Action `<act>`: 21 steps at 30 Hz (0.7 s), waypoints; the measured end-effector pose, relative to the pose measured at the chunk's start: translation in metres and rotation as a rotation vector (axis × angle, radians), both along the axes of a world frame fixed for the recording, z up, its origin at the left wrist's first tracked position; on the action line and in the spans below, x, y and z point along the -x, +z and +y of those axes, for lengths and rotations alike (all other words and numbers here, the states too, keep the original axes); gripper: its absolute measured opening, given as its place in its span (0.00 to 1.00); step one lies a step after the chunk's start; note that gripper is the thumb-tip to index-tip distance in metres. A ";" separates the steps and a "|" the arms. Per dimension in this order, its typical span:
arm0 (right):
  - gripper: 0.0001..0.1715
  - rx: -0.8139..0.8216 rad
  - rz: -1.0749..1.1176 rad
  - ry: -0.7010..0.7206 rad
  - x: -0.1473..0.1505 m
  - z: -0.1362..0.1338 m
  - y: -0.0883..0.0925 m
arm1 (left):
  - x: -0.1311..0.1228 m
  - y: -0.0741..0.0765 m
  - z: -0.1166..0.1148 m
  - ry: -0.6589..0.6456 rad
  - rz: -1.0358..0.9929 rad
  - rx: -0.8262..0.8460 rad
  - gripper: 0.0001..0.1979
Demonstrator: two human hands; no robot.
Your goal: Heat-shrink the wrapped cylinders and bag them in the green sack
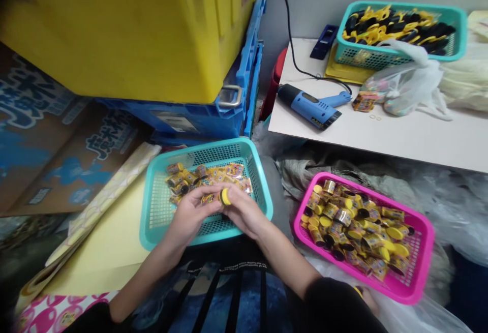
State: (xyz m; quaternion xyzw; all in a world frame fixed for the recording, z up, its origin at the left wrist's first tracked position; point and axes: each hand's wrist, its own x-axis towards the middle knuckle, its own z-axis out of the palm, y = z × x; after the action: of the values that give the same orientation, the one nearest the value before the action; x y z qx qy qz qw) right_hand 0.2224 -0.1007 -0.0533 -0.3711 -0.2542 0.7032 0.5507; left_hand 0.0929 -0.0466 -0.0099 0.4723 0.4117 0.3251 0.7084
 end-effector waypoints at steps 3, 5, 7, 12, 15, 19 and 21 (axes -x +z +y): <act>0.37 0.008 0.024 -0.006 0.001 -0.001 -0.002 | 0.001 0.001 0.000 -0.011 0.001 -0.041 0.12; 0.36 0.009 0.018 -0.016 0.002 0.000 -0.004 | 0.002 0.001 -0.001 -0.014 0.012 -0.044 0.12; 0.35 0.006 -0.002 -0.028 0.004 0.001 -0.005 | 0.004 0.000 -0.002 -0.012 0.032 -0.046 0.12; 0.35 -0.014 -0.101 -0.032 0.005 -0.003 -0.011 | 0.000 -0.003 -0.010 -0.008 0.042 0.016 0.14; 0.41 -0.067 -0.243 -0.036 -0.005 -0.017 -0.011 | -0.006 -0.005 -0.022 -0.018 -0.001 0.099 0.16; 0.31 -0.143 -0.585 -0.041 -0.035 -0.048 -0.003 | -0.017 -0.008 -0.039 -0.103 -0.112 0.161 0.21; 0.25 -0.153 -0.724 -0.099 -0.057 -0.063 0.002 | -0.021 -0.011 -0.045 -0.245 -0.158 0.180 0.23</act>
State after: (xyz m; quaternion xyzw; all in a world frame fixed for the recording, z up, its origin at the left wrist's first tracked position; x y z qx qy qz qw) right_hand 0.2796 -0.1641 -0.0516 -0.5651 -0.4661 0.4780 0.4847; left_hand 0.1138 -0.0913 -0.0206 0.4267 0.3214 0.2341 0.8123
